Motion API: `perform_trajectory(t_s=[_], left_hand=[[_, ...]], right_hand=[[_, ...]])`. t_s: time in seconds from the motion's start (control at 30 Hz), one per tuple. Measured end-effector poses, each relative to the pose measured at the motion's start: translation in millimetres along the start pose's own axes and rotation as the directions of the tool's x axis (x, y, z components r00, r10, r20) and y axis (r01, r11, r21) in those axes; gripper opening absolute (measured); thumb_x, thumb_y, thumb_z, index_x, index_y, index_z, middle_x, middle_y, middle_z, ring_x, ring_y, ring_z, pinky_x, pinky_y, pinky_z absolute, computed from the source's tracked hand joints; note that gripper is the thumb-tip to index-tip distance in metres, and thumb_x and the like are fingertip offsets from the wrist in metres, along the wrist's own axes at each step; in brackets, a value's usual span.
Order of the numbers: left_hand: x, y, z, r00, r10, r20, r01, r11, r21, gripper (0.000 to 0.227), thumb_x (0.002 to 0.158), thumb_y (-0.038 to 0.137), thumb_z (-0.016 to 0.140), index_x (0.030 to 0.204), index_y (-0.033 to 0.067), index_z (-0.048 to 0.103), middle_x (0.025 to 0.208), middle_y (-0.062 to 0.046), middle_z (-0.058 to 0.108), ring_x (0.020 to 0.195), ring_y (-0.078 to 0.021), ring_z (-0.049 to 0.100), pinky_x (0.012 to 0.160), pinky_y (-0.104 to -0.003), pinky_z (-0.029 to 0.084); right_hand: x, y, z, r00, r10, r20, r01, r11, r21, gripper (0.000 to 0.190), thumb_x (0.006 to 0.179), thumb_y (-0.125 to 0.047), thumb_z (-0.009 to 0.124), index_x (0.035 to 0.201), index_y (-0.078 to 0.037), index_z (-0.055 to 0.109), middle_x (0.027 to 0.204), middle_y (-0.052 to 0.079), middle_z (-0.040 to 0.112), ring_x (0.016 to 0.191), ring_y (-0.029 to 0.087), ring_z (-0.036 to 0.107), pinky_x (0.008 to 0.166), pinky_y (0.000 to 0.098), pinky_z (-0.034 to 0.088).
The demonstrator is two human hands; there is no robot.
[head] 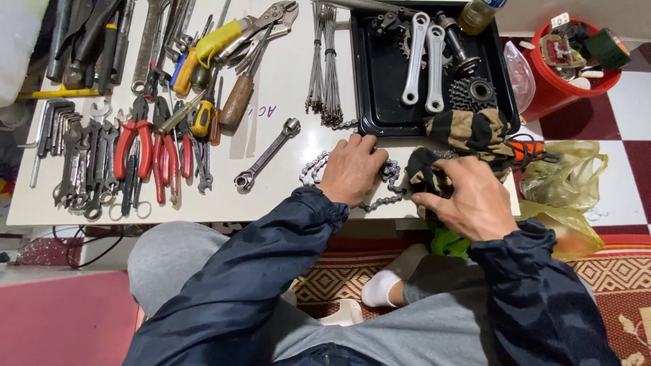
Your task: The person is cleaning a bicycle chain by wiping it with a cloth on a workbench.
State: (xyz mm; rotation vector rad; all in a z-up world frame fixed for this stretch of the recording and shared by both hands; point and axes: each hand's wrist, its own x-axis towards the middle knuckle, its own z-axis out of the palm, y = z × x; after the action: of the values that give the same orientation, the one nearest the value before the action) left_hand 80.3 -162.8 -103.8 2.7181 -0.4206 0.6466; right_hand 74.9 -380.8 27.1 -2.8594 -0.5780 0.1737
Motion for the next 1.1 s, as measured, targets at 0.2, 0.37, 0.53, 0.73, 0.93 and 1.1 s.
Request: perform_trajectory(t_s=[0.2, 0.37, 0.53, 0.73, 0.93, 1.1], left_hand=[[2.9, -11.6, 0.5, 0.997, 0.069, -0.033, -0.068, 0.997, 0.046, 0.019, 0.087, 0.014, 0.07, 0.105, 0.0191, 0.065, 0.09, -0.004, 0.057, 0.088, -0.0277, 0.059, 0.076, -0.042, 0.048], [-0.5, -24.8, 9.6, 0.993, 0.113, 0.02, -0.113, 0.994, 0.001, 0.014, 0.085, 0.018, 0.071, 0.097, 0.0186, 0.065, 0.087, -0.004, 0.053, 0.084, -0.0276, 0.057, 0.075, -0.042, 0.045], [-10.1, -41.5, -4.9, 0.985, 0.132, 0.107, -0.136, 0.99, 0.031, 0.012, 0.084, 0.017, 0.072, 0.094, 0.0172, 0.065, 0.087, -0.004, 0.056, 0.084, -0.0269, 0.058, 0.076, -0.041, 0.046], [-20.9, -50.6, -33.5, 0.963, 0.139, 0.231, -0.163, 0.983, 0.089, 0.017, 0.082, 0.023, 0.077, 0.094, 0.0154, 0.067, 0.087, -0.006, 0.063, 0.086, -0.0284, 0.063, 0.08, -0.043, 0.046], [-33.6, -67.1, -31.7, 0.918, 0.009, 0.396, -0.071, 0.987, 0.142, 0.024, 0.08, 0.032, 0.079, 0.095, 0.0157, 0.07, 0.088, -0.006, 0.07, 0.087, -0.0281, 0.068, 0.085, -0.044, 0.047], [-38.5, -74.9, -47.0, 0.837, -0.167, 0.52, 0.143, 0.986, 0.087, 0.029, 0.08, 0.039, 0.08, 0.09, 0.0124, 0.073, 0.08, -0.008, 0.073, 0.081, -0.0333, 0.071, 0.081, -0.046, 0.05]], right_hand=[[11.7, 21.7, 45.7, 0.718, -0.486, -0.498, 0.361, 0.872, -0.33, 0.037, 0.08, -0.041, 0.08, 0.111, -0.022, 0.073, 0.105, 0.004, 0.062, 0.099, 0.029, 0.062, 0.08, 0.0436, 0.048], [11.3, 4.2, 78.1, 0.714, -0.57, -0.408, 0.437, 0.817, -0.376, 0.016, 0.08, -0.029, 0.075, 0.094, -0.022, 0.071, 0.084, 0.0, 0.057, 0.08, 0.021, 0.058, 0.069, 0.0355, 0.046], [8.1, -10.5, 82.0, 0.789, -0.52, -0.328, 0.401, 0.84, -0.366, 0.025, 0.079, -0.03, 0.072, 0.101, -0.019, 0.066, 0.081, 0.0, 0.053, 0.072, 0.024, 0.062, 0.059, 0.0361, 0.05], [11.7, -13.2, 81.1, 0.938, -0.347, -0.014, 0.331, 0.906, -0.265, 0.048, 0.075, -0.038, 0.08, 0.115, -0.02, 0.062, 0.098, 0.005, 0.056, 0.082, 0.033, 0.068, 0.069, 0.0473, 0.059], [13.6, -17.4, 75.5, 0.967, -0.256, 0.013, 0.249, 0.929, -0.274, 0.029, 0.08, -0.036, 0.078, 0.101, -0.021, 0.064, 0.095, 0.003, 0.055, 0.083, 0.032, 0.069, 0.068, 0.0451, 0.059], [17.3, -13.1, 86.3, 0.966, -0.258, 0.019, 0.251, 0.918, -0.308, 0.018, 0.083, -0.036, 0.073, 0.091, -0.022, 0.066, 0.095, 0.001, 0.056, 0.082, 0.029, 0.07, 0.069, 0.0422, 0.06]])
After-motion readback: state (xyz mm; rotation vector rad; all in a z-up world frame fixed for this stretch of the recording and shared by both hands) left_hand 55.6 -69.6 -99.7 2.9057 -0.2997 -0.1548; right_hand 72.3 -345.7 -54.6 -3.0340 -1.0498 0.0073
